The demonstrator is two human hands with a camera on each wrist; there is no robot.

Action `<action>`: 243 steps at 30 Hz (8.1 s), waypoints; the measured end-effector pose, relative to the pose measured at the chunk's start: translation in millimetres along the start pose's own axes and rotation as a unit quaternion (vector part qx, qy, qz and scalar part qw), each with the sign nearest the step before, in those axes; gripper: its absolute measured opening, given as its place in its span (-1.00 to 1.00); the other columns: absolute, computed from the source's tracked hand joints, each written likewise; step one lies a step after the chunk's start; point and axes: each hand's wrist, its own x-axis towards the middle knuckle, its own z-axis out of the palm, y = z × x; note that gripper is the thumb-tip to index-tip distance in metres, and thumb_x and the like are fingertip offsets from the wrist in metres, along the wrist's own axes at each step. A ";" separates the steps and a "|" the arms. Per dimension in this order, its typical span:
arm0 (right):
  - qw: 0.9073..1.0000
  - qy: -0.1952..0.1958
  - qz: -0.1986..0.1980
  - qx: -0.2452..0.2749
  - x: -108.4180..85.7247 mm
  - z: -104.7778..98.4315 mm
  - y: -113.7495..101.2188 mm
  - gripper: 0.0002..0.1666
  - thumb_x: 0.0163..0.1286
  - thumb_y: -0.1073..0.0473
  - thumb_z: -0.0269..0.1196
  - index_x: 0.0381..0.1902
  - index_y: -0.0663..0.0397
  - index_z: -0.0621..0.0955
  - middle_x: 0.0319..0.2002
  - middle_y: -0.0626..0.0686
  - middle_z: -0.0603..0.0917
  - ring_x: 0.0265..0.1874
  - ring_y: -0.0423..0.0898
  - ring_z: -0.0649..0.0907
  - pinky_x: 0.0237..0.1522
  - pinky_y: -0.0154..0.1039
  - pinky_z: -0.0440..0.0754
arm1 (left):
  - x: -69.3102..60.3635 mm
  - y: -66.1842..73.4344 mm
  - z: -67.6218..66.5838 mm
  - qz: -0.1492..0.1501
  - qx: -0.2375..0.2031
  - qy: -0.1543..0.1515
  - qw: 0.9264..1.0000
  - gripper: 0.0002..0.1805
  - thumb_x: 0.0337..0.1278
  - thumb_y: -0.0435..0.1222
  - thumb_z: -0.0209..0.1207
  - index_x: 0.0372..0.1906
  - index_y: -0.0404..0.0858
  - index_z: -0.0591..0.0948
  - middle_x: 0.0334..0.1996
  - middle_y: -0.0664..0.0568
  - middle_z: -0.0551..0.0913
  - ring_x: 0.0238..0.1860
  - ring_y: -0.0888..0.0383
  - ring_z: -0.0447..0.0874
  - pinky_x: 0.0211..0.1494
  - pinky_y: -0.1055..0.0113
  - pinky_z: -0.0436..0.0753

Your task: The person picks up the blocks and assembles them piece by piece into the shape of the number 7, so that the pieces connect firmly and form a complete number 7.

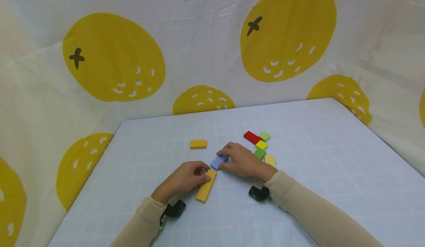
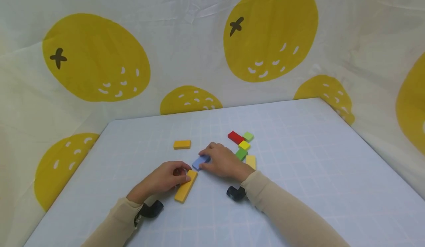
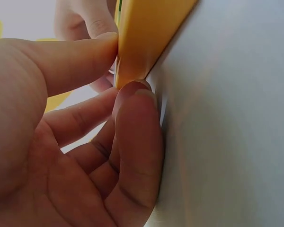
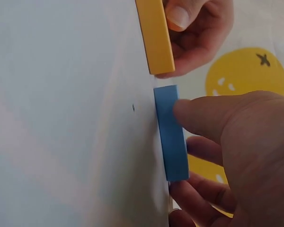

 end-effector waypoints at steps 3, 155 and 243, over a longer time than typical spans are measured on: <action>1.000 -0.001 -0.015 0.007 0.3 0.6 -0.3 -0.53 0.35 -0.06 0.37 0.20 -0.18 0.67 0.01 -0.10 0.56 0.00 -0.17 0.53 0.02 -0.25 0.58 | -0.8 -1.1 -0.2 0.005 0.000 0.000 1.000 -0.67 0.28 -0.12 0.31 0.05 -0.19 0.65 -0.36 0.09 0.58 -0.51 0.14 0.54 -0.44 0.28 0.58; 0.997 -0.004 -0.030 0.072 -1.0 9.7 4.5 -0.55 0.40 0.01 0.33 0.23 -0.16 0.63 0.14 -0.25 0.64 0.13 -0.22 0.54 0.18 -0.18 0.53 | 58.2 -42.3 -49.2 0.036 0.078 0.158 0.984 -0.60 0.35 -0.29 0.21 0.23 -0.32 0.60 0.17 -0.13 0.61 0.26 -0.10 0.49 0.36 -0.02 0.39; 0.978 0.052 0.153 0.130 -96.8 -61.3 104.4 -0.54 0.43 -0.08 0.27 0.17 0.02 0.63 0.09 0.03 0.65 0.06 0.04 0.57 0.10 0.06 0.59 | 60.1 -41.5 -39.4 -0.017 0.068 0.203 0.977 -0.70 0.24 -0.31 0.32 0.04 -0.19 0.58 0.02 -0.01 0.63 0.04 0.03 0.55 0.21 0.06 0.53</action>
